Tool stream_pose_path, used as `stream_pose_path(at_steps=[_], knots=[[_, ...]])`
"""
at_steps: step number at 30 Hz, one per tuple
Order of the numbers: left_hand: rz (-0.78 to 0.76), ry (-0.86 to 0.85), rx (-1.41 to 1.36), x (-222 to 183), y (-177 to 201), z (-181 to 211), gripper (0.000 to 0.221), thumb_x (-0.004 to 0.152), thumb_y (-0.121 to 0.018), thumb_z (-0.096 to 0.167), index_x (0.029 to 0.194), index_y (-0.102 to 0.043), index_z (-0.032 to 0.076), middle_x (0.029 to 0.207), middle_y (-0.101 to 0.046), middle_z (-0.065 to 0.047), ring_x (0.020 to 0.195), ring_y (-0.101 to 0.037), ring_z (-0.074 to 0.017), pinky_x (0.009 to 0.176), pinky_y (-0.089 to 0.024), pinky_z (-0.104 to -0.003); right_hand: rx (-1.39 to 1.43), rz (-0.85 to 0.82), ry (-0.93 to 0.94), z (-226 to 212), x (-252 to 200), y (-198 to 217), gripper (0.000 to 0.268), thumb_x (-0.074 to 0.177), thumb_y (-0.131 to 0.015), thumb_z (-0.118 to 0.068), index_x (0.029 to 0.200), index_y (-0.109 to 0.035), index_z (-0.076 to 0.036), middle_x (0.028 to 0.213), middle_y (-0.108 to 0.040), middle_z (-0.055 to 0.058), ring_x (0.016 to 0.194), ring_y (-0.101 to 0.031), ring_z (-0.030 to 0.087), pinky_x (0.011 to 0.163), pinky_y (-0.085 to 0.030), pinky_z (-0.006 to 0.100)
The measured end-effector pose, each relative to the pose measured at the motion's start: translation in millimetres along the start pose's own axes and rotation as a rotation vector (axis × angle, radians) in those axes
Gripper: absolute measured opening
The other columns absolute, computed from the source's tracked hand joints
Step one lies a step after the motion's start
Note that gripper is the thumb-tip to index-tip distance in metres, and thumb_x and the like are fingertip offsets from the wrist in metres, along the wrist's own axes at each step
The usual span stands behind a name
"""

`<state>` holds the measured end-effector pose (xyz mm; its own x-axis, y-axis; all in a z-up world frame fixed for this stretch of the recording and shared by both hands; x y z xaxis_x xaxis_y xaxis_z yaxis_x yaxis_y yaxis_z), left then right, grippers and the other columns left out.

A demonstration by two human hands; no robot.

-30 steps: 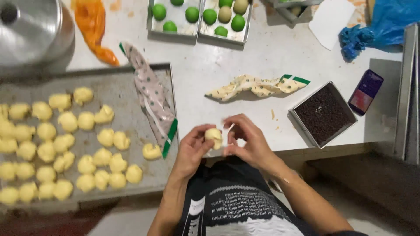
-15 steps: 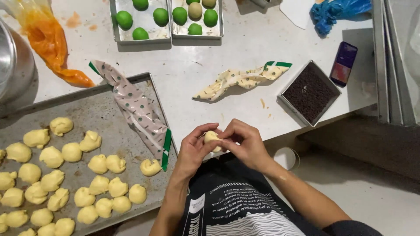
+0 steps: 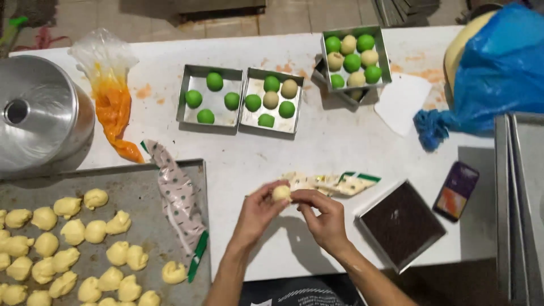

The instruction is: Filling small portions of dough with a dark paste using a piping bag and sealing them into buns.

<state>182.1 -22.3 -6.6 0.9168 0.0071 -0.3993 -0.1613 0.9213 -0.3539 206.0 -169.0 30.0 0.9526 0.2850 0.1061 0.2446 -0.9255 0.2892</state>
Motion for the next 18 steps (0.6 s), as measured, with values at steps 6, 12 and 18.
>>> stream_pose_path(at_steps=[6,12,18], knots=[[0.376,-0.377,0.840,145.5,-15.8,34.3,0.038,0.084,-0.060,0.014,0.120,-0.050,0.010,0.108,-0.060,-0.012,0.095,-0.058,-0.0317,0.074,-0.043,-0.040,0.065,0.089,-0.344,45.4,10.2,74.6,0.046,0.085,-0.061,-0.011,0.130,-0.050,-0.006,0.134,-0.056,0.013,0.090,-0.072,0.020,0.083,-0.059,0.032],[0.560,-0.293,1.393,238.1,11.9,-39.1,0.047,0.069,-0.082,0.042,0.104,-0.071,0.013,0.098,-0.064,-0.010,0.100,-0.044,-0.0314,0.082,-0.030,-0.048,0.065,0.146,-0.422,72.8,-4.5,105.9,0.034,0.086,-0.059,-0.007,0.120,-0.059,-0.008,0.125,-0.060,0.008,0.080,-0.071,0.016,0.068,-0.057,0.025],[0.838,-0.301,1.815,238.9,-8.3,-50.7,0.080,0.073,-0.057,0.074,0.123,-0.042,0.013,0.090,-0.061,-0.010,0.080,-0.056,-0.0254,0.055,-0.043,-0.038,0.085,0.081,-0.451,81.4,-6.4,82.7,0.032,0.086,-0.062,-0.010,0.117,-0.062,-0.005,0.116,-0.066,0.006,0.076,-0.064,0.014,0.068,-0.051,0.023]])
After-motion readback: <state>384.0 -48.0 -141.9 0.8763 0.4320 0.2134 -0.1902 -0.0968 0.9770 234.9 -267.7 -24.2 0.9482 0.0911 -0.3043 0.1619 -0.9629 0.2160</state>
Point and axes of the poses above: each hand's wrist, its own x-axis towards the middle knuckle, its own y-axis out of the back of the hand, z = x × y, the point moved 5 cm from there along x, towards the middle knuckle
